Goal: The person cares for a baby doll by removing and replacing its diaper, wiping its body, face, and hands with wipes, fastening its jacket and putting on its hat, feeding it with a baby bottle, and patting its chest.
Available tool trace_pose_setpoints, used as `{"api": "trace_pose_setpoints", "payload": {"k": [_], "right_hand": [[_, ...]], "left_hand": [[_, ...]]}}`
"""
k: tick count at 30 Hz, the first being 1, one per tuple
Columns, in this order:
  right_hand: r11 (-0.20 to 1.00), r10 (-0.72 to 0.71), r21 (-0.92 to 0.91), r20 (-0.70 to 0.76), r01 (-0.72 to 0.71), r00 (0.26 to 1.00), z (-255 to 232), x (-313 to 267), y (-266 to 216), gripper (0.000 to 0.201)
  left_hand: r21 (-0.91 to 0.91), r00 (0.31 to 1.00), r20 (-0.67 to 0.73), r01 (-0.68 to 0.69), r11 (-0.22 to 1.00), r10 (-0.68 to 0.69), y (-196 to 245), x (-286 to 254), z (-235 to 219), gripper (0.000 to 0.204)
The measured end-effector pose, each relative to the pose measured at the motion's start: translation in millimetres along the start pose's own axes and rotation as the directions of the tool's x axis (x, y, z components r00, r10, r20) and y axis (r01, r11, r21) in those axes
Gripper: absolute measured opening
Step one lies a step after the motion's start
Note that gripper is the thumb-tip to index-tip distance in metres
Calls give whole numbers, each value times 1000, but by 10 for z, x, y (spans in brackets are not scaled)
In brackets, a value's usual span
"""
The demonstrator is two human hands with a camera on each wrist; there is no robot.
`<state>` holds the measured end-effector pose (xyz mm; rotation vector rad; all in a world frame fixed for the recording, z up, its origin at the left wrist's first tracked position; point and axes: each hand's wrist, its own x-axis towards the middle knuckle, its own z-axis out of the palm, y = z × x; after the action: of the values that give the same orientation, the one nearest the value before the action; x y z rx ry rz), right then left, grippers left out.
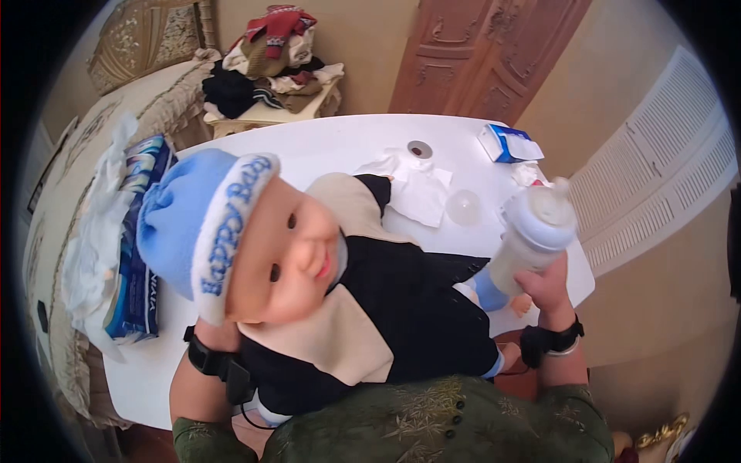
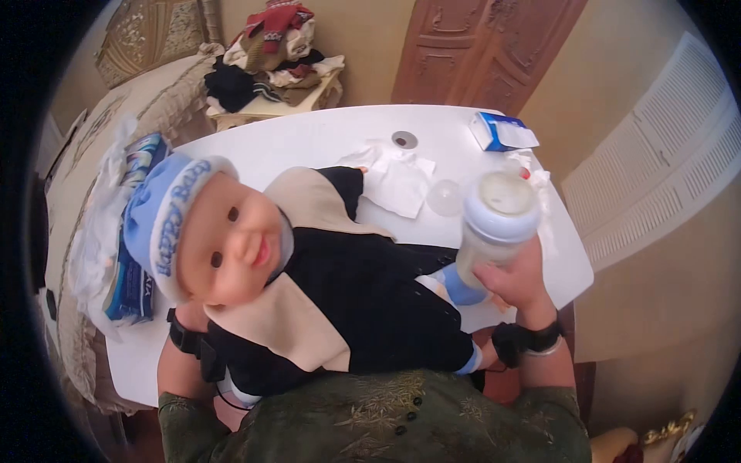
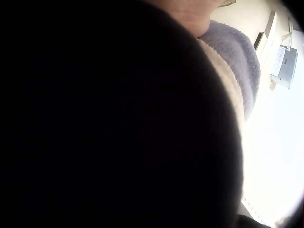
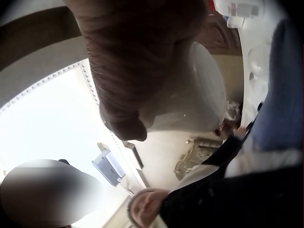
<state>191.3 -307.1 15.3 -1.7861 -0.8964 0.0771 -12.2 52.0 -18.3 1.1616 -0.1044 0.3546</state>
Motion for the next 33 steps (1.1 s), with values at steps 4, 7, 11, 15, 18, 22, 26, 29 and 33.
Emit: {"api": "trace_pose_setpoints", "payload": {"k": [4, 7, 11, 15, 18, 22, 26, 29, 33], "right_hand": [[1000, 19, -3, 60, -19, 998, 174, 20, -178, 79], [992, -9, -127, 31, 12, 999, 145, 40, -278, 75], [889, -115, -400, 274, 222, 955, 287, 69, -563, 77], [913, -120, -325, 359, 245, 926, 400, 116, -789, 76], [832, -171, -403, 467, 381, 867, 501, 234, -934, 75], [827, -201, -385, 480, 410, 854, 567, 274, -984, 74], [813, -153, -431, 491, 392, 858, 603, 313, -1079, 72], [800, -154, -437, 513, 412, 844, 599, 320, -1081, 72], [781, -146, -457, 527, 425, 837, 605, 329, -1116, 73]], "left_hand": [[-241, 998, -5, 64, 969, -67, 86, -25, 103, 55], [-339, 989, -68, 98, 936, -128, 50, 50, 113, 54], [-308, 988, -66, 112, 945, -138, 74, 37, 163, 54], [-18, 997, -68, -27, 999, 26, -41, 37, 94, 54], [188, 989, 13, -150, 971, 150, -104, 121, -5, 54], [64, 988, 7, -155, 986, 155, 132, 74, 274, 54], [-147, 996, -82, -36, 988, 24, 222, 69, 383, 54], [-301, 996, 63, -38, 953, 59, 186, 131, 364, 47], [-261, 998, -56, -16, 965, 2, 250, 98, 469, 34]]}}
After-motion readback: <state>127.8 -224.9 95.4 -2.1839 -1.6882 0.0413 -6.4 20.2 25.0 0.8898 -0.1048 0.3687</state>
